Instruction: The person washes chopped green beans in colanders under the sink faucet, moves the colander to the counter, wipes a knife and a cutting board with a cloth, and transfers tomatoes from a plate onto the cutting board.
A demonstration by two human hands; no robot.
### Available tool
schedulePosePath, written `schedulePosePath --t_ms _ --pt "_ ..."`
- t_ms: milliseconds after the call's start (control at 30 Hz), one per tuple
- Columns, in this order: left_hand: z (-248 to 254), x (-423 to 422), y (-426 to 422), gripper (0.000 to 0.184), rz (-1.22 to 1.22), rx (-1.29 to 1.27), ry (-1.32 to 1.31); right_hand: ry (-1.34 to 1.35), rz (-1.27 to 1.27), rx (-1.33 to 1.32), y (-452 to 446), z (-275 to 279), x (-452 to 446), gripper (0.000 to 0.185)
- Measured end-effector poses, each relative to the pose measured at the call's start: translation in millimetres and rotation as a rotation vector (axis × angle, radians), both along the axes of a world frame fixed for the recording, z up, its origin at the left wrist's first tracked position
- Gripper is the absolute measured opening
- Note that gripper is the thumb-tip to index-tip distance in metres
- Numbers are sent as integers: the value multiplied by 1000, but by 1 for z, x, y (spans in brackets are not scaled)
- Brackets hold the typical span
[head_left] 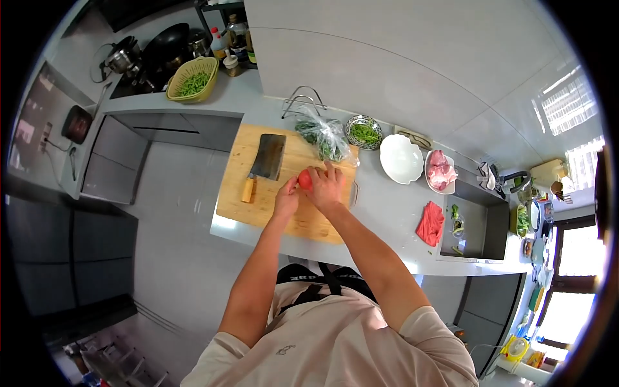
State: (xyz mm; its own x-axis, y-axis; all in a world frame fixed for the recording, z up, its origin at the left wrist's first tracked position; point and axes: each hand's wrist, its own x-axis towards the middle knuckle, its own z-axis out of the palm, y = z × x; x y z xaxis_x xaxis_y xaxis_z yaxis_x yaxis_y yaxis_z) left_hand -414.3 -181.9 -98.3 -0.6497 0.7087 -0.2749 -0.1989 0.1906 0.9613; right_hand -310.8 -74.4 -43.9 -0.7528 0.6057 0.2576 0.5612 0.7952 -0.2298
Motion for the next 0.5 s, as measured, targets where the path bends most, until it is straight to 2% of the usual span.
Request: schedulePosePath --t_ms 100,200,233,333,367,500 --pt "0 1 2 48 -99 -33 18 -10 5 2 -1 -8 3 62" --pt "-28 -1 10 47 -80 -6 165 83 0 -34 -1 19 16 58" --pt "8 9 12 45 -14 -85 367 128 -2 -46 2 29 24 57" --pt "30 25 45 46 128 -64 599 300 -156 -137 20 35 58 50" --pt "42 36 56 45 85 -21 665 343 -228 -150 30 34 71 48" --pt "65 81 115 41 -255 -7 357 498 -558 -291 81 14 139 37"
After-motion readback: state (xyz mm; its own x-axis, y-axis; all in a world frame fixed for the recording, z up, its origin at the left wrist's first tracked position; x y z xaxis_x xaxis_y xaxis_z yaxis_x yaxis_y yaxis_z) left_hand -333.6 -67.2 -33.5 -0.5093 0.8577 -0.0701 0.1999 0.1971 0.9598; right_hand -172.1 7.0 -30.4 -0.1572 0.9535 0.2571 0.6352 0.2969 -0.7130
